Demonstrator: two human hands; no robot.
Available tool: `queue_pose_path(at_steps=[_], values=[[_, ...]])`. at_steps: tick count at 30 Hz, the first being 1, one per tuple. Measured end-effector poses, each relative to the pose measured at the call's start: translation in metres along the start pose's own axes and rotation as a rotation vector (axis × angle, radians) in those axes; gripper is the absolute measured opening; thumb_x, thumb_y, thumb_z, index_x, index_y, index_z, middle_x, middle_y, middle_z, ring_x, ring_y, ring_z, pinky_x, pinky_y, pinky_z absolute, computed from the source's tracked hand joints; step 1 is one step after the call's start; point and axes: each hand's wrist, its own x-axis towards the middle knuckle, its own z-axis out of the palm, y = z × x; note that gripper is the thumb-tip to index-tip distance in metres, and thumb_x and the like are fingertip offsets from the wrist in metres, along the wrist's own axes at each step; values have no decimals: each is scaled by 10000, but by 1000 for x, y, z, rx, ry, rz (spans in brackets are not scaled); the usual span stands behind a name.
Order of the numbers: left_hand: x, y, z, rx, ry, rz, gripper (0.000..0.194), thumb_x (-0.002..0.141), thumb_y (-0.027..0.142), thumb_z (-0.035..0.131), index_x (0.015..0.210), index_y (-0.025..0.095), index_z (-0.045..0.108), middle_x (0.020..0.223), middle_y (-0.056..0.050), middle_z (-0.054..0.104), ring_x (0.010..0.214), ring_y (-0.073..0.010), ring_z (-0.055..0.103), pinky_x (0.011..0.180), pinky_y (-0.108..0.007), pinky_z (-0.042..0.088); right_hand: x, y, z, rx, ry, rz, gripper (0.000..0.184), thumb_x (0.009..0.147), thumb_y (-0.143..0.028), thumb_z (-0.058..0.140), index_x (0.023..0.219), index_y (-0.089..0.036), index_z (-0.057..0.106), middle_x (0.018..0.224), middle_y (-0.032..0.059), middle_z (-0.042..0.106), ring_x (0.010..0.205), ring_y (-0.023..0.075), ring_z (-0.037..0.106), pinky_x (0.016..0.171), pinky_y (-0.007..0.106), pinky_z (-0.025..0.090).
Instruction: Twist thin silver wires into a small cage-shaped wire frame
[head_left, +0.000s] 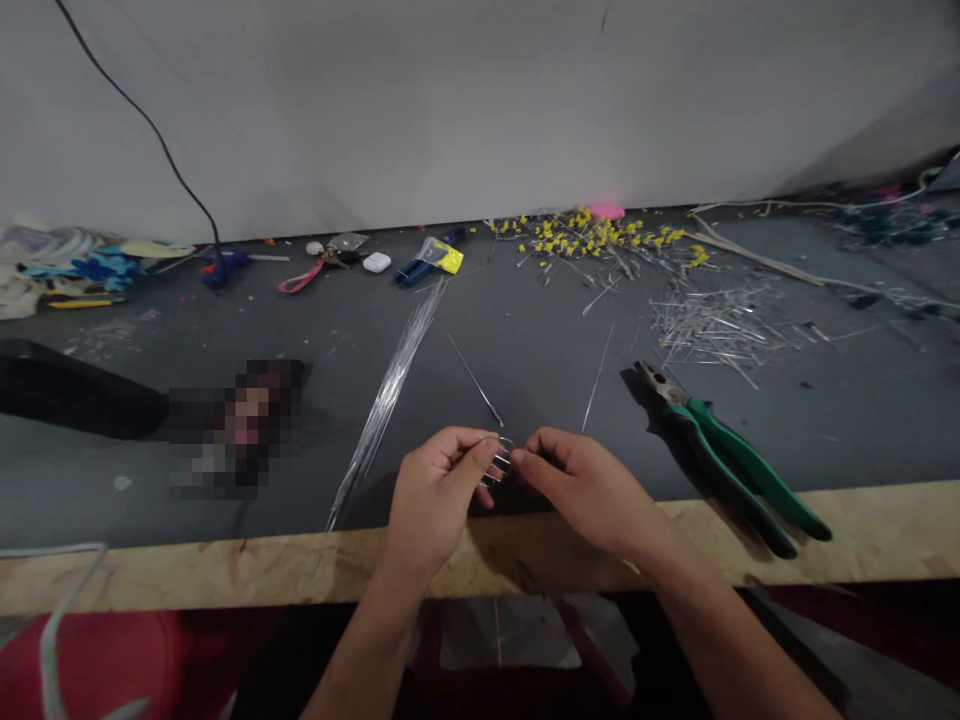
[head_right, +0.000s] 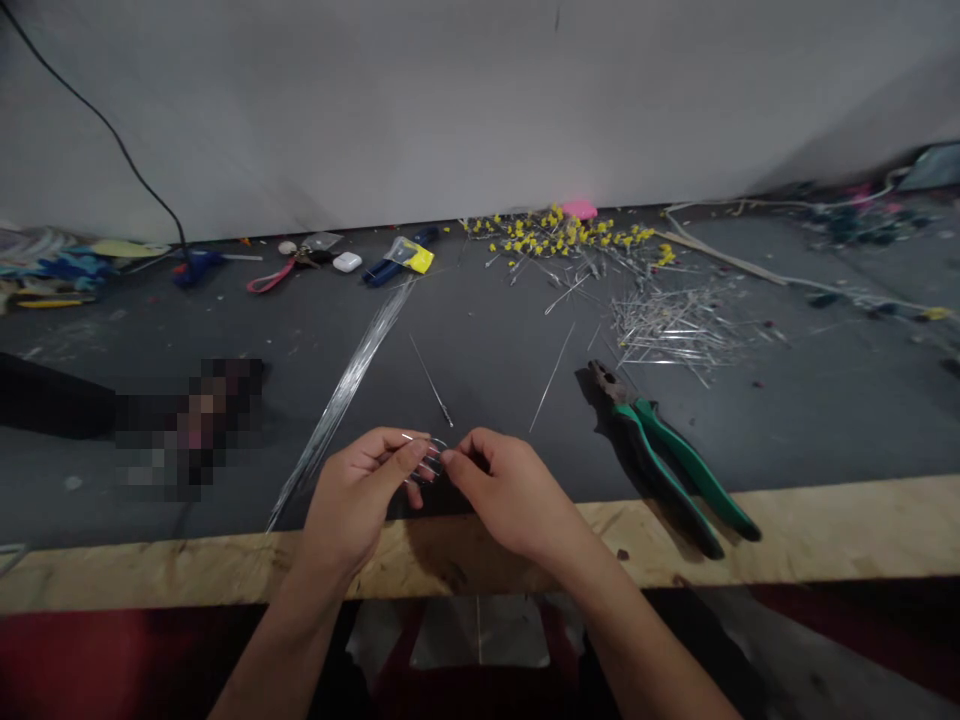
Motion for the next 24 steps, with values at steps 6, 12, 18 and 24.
queue_pose_path(at_steps=[6, 12, 18, 24], values=[[2, 2, -3, -133, -28, -65, 87, 744, 238, 658, 760, 153, 661, 720, -22, 652, 591, -109, 591, 406, -181, 465, 0, 2, -6, 192, -106, 0, 251, 865, -379, 507, 715, -193, 584, 660, -16, 558, 592, 115, 467, 539, 240, 337], [1, 10, -7, -334, -172, -173, 104, 736, 232, 677, 716, 134, 651, 686, -18, 639, 543, -84, 575, 373, -152, 431, 0, 6, -14, 572, -305, 57, 87, 805, -269, 608, 806, -210, 672, 684, -26, 605, 605, 92, 512, 570, 218, 378], [-1, 9, -8, -370, -204, -168, 99, 741, 230, 681, 716, 136, 659, 692, -19, 649, 545, -82, 581, 373, -148, 435, 0, 7, -10, 671, -340, 45, 54, 777, -238, 638, 791, -209, 682, 679, -20, 621, 595, 94, 523, 548, 216, 394], [-2, 9, -4, -346, -123, -112, 64, 737, 200, 668, 723, 137, 665, 681, -26, 667, 563, -101, 598, 402, -171, 462, 2, 3, -11, 628, -282, 37, 94, 805, -209, 592, 782, -209, 683, 702, -20, 623, 629, 92, 540, 577, 214, 405]])
